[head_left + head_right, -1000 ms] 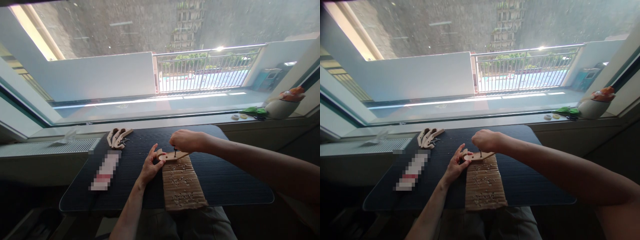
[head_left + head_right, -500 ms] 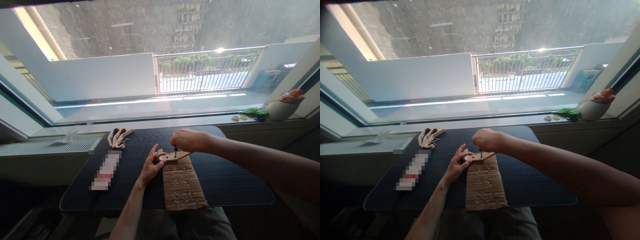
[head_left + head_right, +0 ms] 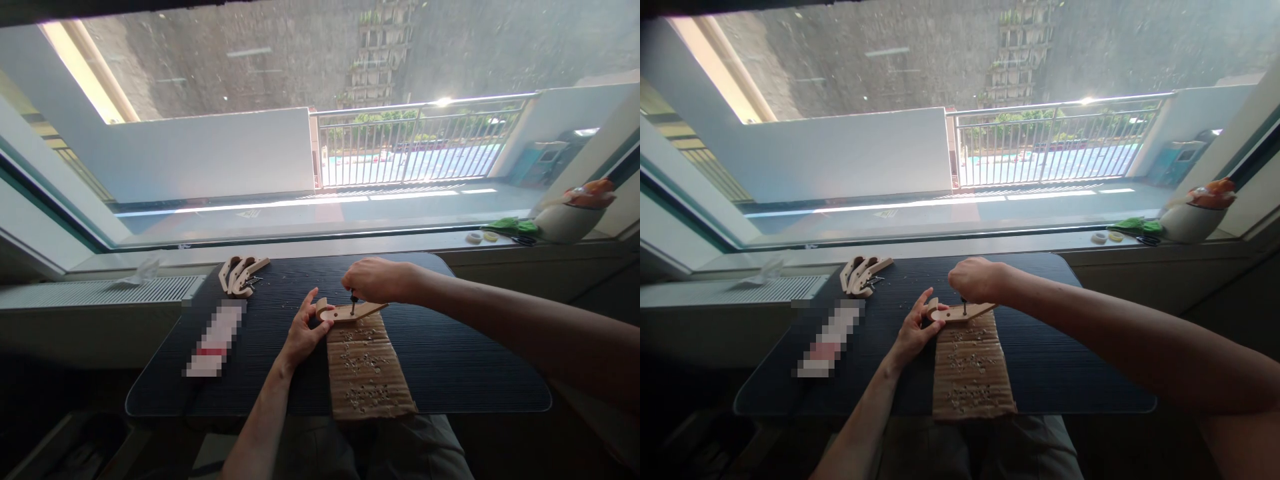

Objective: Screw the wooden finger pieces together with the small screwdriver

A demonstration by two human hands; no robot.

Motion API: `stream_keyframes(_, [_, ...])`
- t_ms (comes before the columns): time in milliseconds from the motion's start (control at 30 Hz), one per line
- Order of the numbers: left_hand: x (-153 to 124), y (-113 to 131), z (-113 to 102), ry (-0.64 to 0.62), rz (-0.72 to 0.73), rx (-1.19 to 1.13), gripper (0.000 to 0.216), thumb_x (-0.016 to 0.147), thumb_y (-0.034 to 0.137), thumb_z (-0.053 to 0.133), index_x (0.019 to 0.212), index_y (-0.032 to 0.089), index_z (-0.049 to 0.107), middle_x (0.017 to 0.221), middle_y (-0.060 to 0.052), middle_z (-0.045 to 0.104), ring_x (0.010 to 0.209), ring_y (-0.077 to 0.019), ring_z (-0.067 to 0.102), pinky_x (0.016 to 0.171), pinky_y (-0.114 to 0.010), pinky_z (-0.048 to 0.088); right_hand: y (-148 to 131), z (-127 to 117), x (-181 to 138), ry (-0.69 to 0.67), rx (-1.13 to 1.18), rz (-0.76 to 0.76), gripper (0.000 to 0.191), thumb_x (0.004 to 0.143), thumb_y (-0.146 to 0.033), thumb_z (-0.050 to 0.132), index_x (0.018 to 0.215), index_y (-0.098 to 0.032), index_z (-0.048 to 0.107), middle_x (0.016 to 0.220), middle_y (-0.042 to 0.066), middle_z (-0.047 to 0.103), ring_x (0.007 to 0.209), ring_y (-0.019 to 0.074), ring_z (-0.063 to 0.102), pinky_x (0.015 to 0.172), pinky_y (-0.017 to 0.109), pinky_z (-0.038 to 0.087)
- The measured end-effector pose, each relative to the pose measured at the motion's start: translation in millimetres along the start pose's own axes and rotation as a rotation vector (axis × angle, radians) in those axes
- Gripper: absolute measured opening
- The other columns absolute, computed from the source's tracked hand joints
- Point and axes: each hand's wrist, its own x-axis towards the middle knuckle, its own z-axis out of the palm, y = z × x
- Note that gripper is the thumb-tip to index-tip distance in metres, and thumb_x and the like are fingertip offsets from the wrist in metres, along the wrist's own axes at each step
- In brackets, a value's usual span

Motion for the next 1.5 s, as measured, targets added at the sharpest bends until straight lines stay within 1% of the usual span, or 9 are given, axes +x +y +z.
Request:
stream_keyframes(67, [0, 0, 0, 0.014, 0.004, -0.014, 0.027, 0.073, 0.024, 0.067, 0.100, 0.020, 0.068, 0.134, -0.007, 0.050, 0.133, -0.0252, 0.036, 0.113, -0.041, 0.023, 0, -3, -3, 0.010, 0.013, -0.011, 0.027, 0.077, -0.010, 0.052, 0.099, -0.013, 0.068, 0.091, 0.011, 0.068, 0.081, 0.0183, 0.060, 0.064, 0.026, 0.037])
stream_keyframes(233, [-1, 0, 1, 0.026, 0.004, -0.039, 0.030, 0.072, 0.021, 0.069, 0.102, 0.021, 0.068, 0.133, -0.008, 0.051, 0.130, -0.0261, 0.040, 0.111, -0.042, 0.028, 1, -5, -4, 0.016, -0.006, -0.043, 0.021, 0.078, -0.010, 0.050, 0.084, -0.015, 0.070, 0.081, 0.009, 0.068, 0.074, 0.0169, 0.059, 0.060, 0.026, 0.035])
stream_keyframes(567, [-1, 4, 1, 0.017, -0.008, -0.029, 0.029, 0.073, 0.024, 0.068, 0.102, 0.020, 0.067, 0.133, -0.009, 0.051, 0.132, -0.0263, 0.037, 0.111, -0.043, 0.027, 7, 5, 0, 0.029, -0.010, -0.025, 0.021, 0.080, -0.012, 0.049, 0.083, -0.012, 0.069, 0.080, 0.010, 0.068, 0.070, 0.0171, 0.058, 0.058, 0.027, 0.034])
stream_keyframes(733, [-1, 5, 0, 0.014, -0.013, -0.002, 0.027, 0.074, 0.026, 0.067, 0.100, 0.020, 0.068, 0.133, -0.008, 0.051, 0.132, -0.0266, 0.037, 0.112, -0.042, 0.026, 6, 4, -2, 0.030, 0.016, -0.009, 0.022, 0.081, -0.016, 0.050, 0.090, -0.012, 0.069, 0.083, 0.011, 0.068, 0.073, 0.0179, 0.059, 0.059, 0.027, 0.035])
stream_keyframes(867, [-1, 5, 0, -0.001, 0.008, 0.031, 0.027, 0.075, 0.027, 0.065, 0.101, 0.021, 0.068, 0.135, -0.007, 0.049, 0.135, -0.0255, 0.032, 0.114, -0.042, 0.022, 4, -1, -7, 0.033, 0.036, 0.021, 0.028, 0.078, -0.017, 0.054, 0.103, -0.019, 0.067, 0.090, 0.008, 0.068, 0.079, 0.0187, 0.060, 0.060, 0.026, 0.035])
stream_keyframes(1000, [-1, 5, 0, 0.003, 0.012, 0.023, 0.028, 0.075, 0.026, 0.066, 0.102, 0.021, 0.068, 0.134, -0.007, 0.051, 0.135, -0.0251, 0.033, 0.114, -0.041, 0.023, 3, -1, -9, 0.045, 0.021, -0.049, 0.022, 0.080, -0.014, 0.049, 0.089, -0.019, 0.069, 0.085, 0.007, 0.068, 0.076, 0.0170, 0.058, 0.058, 0.026, 0.033])
stream_keyframes(1133, [-1, 5, 1, 0.007, 0.006, 0.016, 0.027, 0.075, 0.025, 0.066, 0.101, 0.021, 0.068, 0.135, -0.007, 0.050, 0.135, -0.0257, 0.033, 0.113, -0.041, 0.024, 5, 3, -4, 0.059, 0.023, -0.090, 0.022, 0.080, -0.013, 0.048, 0.086, -0.016, 0.069, 0.084, 0.008, 0.068, 0.075, 0.0167, 0.058, 0.059, 0.026, 0.033])
stream_keyframes(1367, [0, 3, 0, -0.008, -0.001, 0.011, 0.027, 0.074, 0.024, 0.066, 0.101, 0.020, 0.068, 0.138, -0.007, 0.047, 0.137, -0.0248, 0.028, 0.114, -0.041, 0.021, 6, 2, -3, 0.039, 0.075, -0.034, 0.023, 0.079, -0.014, 0.049, 0.088, -0.016, 0.070, 0.081, 0.008, 0.068, 0.072, 0.0155, 0.057, 0.059, 0.026, 0.033])
stream_keyframes(1500, [0, 2, 0, -0.016, 0.009, 0.018, 0.027, 0.076, 0.025, 0.065, 0.102, 0.021, 0.068, 0.143, -0.007, 0.041, 0.138, -0.0247, 0.027, 0.114, -0.040, 0.020, 5, 2, -4, 0.038, 0.090, -0.004, 0.023, 0.080, -0.016, 0.049, 0.090, -0.016, 0.070, 0.082, 0.008, 0.068, 0.072, 0.0158, 0.058, 0.059, 0.026, 0.034])
